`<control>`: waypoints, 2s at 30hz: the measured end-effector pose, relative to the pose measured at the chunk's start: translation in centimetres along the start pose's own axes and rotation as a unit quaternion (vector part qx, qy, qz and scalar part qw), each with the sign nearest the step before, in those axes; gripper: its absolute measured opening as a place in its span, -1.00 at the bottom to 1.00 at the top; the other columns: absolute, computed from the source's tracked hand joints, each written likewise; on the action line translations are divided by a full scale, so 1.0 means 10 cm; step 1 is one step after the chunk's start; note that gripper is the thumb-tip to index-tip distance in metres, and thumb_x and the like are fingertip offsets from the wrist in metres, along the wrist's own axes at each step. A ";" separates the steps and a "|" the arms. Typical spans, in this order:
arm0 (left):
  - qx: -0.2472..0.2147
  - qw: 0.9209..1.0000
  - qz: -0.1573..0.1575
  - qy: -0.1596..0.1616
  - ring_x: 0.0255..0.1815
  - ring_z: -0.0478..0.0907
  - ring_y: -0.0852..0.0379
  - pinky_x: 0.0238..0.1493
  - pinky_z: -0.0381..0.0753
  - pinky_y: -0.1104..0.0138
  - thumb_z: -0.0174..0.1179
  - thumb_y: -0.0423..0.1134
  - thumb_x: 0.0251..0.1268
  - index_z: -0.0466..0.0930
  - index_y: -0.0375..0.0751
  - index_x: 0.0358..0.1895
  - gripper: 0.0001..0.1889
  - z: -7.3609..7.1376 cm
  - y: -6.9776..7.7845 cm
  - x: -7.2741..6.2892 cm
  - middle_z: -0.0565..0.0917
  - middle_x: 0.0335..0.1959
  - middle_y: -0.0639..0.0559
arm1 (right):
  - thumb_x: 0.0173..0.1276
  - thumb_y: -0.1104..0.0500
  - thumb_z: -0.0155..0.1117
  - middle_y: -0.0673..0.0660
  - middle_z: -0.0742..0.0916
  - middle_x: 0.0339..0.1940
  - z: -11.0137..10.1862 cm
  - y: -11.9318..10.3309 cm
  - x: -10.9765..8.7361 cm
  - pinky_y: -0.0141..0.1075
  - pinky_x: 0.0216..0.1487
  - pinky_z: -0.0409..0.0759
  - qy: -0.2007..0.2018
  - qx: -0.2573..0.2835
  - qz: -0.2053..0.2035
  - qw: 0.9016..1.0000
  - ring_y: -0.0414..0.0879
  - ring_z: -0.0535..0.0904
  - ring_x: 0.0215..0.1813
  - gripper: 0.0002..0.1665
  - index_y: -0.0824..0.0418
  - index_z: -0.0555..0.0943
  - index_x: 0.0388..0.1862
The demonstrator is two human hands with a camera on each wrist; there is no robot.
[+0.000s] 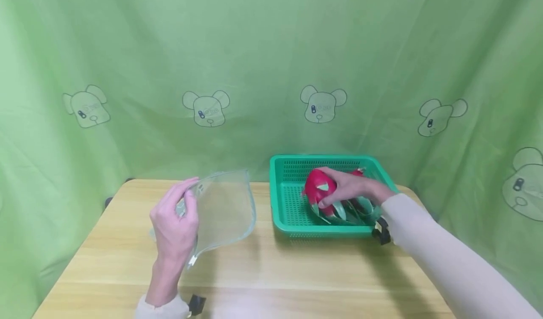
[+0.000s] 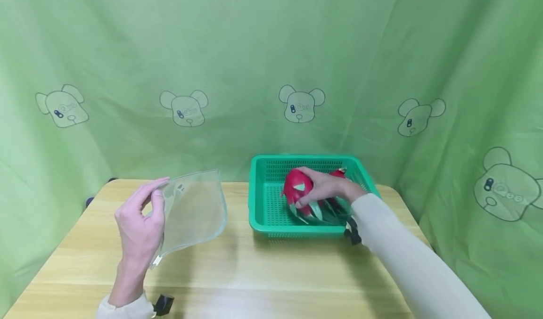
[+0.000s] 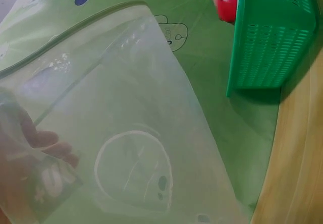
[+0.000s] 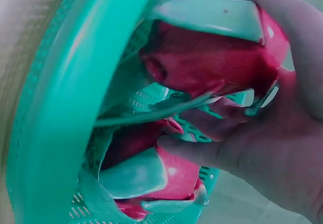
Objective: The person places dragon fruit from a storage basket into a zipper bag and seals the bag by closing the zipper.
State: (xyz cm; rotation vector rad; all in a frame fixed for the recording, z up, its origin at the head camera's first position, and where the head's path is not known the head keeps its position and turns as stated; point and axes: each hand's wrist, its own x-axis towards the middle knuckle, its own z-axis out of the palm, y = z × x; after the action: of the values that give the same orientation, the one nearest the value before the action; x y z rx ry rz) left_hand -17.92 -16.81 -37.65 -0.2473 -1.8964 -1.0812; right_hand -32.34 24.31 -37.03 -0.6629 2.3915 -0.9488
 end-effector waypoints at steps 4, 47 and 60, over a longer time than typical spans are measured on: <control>-0.003 1.000 0.001 0.001 0.04 0.73 -0.08 0.19 0.59 0.45 0.07 -0.50 0.39 0.75 -0.36 0.00 -0.72 0.00 -0.01 0.00 0.77 -0.01 -0.14 | 0.09 0.05 0.65 0.26 0.51 0.28 -0.05 0.01 -0.04 -0.03 -0.04 0.76 0.039 0.016 -0.014 0.999 0.25 0.46 0.27 0.23 0.12 0.08 0.60; -0.112 0.987 -0.113 -0.020 0.21 0.63 0.14 0.27 0.58 0.35 0.04 -0.45 0.53 0.73 -0.26 0.09 -0.71 0.11 -0.03 -0.06 0.74 0.11 -0.03 | 0.61 0.04 0.11 0.02 0.25 0.51 0.13 0.07 -0.64 -0.15 0.45 0.42 0.151 0.660 -0.074 0.733 -0.05 0.42 0.40 -0.23 -0.16 -0.07 0.58; -0.138 0.979 -0.147 -0.028 0.26 0.60 0.11 0.35 0.49 0.37 0.04 -0.45 0.55 0.72 -0.25 0.11 -0.71 0.09 -0.04 -0.06 0.73 0.13 -0.04 | 0.61 -0.01 0.10 0.05 0.48 0.42 0.24 0.14 -0.62 -0.08 0.45 0.43 0.134 0.748 -0.091 0.643 0.06 0.49 0.37 -0.32 -0.14 0.05 0.55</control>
State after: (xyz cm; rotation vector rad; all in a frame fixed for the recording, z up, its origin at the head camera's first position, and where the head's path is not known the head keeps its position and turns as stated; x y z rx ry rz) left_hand -18.36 -16.23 -38.57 -0.1564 -1.8678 -1.5543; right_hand -26.49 27.69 -38.06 -0.0267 0.8799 -2.6220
